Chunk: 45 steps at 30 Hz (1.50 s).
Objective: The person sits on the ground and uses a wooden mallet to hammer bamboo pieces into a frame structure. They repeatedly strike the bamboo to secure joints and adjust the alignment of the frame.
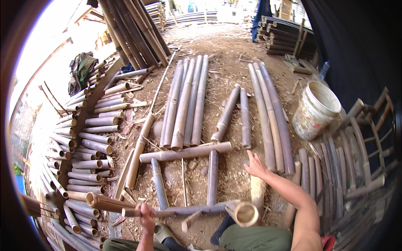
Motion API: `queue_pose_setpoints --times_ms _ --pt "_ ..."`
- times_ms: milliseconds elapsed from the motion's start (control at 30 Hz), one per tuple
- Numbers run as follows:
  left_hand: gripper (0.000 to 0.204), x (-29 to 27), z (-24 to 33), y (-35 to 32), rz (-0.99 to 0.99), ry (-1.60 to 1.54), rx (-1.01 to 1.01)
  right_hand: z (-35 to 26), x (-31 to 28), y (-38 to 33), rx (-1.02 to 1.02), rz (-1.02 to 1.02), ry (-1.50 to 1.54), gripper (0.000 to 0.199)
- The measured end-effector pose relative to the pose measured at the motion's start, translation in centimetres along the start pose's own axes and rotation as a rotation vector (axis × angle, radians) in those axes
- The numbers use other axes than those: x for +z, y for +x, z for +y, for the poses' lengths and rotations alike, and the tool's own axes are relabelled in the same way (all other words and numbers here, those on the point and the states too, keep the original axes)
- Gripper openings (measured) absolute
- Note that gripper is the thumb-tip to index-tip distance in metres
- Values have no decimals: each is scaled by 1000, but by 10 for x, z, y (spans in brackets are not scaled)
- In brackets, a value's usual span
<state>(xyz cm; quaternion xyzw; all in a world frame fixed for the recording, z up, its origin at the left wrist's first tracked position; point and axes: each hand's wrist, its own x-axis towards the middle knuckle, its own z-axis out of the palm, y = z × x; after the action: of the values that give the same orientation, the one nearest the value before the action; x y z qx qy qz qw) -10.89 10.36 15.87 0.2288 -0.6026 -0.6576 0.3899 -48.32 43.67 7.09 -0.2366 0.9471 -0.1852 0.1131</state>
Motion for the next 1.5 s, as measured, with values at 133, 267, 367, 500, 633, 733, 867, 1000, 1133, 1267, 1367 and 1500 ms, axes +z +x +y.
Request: queue_pose_setpoints --times_ms 133,267,367,500,633,733,867,1000,1133,1267,1367,1500 --pt "38 2 -2 0 -16 53 23 -36 40 118 -38 38 -39 92" --pt "45 0 6 -8 53 107 -1 -84 96 181 50 2 -89 99" --pt "35 10 16 -11 161 91 -110 -87 116 205 20 28 -228 74" --pt "33 19 20 -8 201 92 -93 -75 123 220 -66 121 -329 60" --pt "35 33 26 -4 205 171 -79 -36 85 198 221 374 142 70" --pt "42 0 -13 -3 97 78 -45 18 52 178 302 198 942 44" --pt "37 -21 -18 -9 84 76 -50 -3 -27 104 108 104 1636 27" --pt "56 -18 31 -14 -140 309 -3 -24 -125 6 -64 -18 1700 29" --pt "71 1 147 -17 86 642 649 -77 -219 -89 -251 -70 1704 44" --pt "78 14 224 25 -36 869 869 -135 -267 -162 -453 -176 1757 56" --pt "69 72 268 54 -307 262 422 -190 -264 -210 -584 -164 1689 59" --pt "70 138 288 72 -642 -543 -359 -251 -251 -264 -818 91 655 63"
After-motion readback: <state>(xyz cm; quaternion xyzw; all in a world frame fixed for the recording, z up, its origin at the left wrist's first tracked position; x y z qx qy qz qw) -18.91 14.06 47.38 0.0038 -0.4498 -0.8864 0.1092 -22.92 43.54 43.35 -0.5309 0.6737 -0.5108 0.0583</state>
